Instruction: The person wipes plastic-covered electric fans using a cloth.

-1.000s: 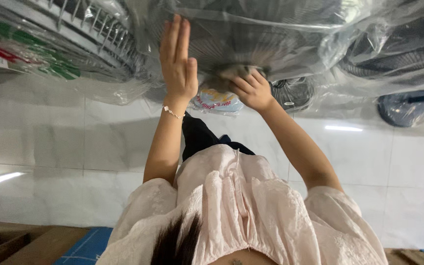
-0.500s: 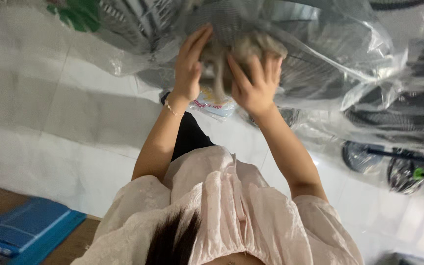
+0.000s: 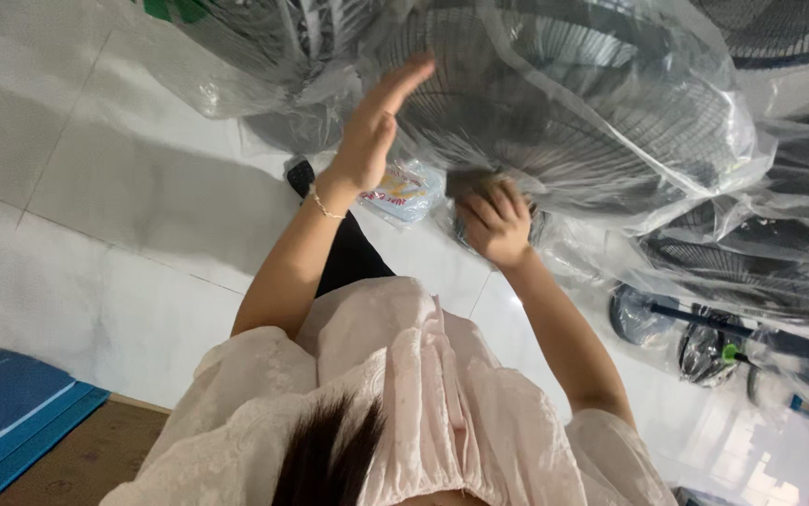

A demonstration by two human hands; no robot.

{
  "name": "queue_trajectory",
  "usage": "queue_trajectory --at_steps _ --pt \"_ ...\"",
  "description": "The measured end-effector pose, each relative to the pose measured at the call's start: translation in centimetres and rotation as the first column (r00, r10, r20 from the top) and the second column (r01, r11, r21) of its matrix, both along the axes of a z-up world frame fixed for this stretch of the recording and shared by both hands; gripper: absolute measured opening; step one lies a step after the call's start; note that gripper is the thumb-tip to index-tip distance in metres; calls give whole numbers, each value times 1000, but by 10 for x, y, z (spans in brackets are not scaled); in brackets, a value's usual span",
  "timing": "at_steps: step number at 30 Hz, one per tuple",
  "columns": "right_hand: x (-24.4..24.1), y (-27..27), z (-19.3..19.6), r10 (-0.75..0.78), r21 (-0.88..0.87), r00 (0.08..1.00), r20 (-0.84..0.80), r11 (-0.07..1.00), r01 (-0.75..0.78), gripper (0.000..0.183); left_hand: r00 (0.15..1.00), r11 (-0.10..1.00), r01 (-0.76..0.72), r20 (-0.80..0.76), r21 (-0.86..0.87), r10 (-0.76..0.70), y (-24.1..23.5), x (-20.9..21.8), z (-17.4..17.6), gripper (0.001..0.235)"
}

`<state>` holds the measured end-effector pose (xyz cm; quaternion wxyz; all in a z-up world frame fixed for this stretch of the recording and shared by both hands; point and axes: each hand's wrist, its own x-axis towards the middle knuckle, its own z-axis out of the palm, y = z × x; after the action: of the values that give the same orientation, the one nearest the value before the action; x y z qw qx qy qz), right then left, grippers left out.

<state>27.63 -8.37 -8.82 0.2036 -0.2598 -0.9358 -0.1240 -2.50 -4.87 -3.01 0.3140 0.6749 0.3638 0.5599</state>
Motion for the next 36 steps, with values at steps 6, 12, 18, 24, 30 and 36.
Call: queue_trajectory --at_steps 6,12,18,24,30,36 --pt "-88 30 49 -288 202 897 -336 908 368 32 987 996 55 155 -70 -44 -1 -6 13 97" --pt "-98 58 -43 -123 240 992 26 964 113 32 992 992 63 120 -108 -50 4 -7 3 91" --pt "-17 32 -67 -14 40 980 196 999 7 20 991 988 128 -36 -89 -132 0 1 -3 91" --pt "-23 18 41 86 277 963 -257 961 -12 19 987 979 158 42 -127 -154 -3 -1 1 90" --pt "-120 52 20 -315 237 904 -289 891 386 56 954 974 209 235 -90 -184 -4 -5 2 84" --pt "-97 64 -68 -171 359 968 -182 905 227 30 964 962 212 197 -170 -177 3 6 -13 84"
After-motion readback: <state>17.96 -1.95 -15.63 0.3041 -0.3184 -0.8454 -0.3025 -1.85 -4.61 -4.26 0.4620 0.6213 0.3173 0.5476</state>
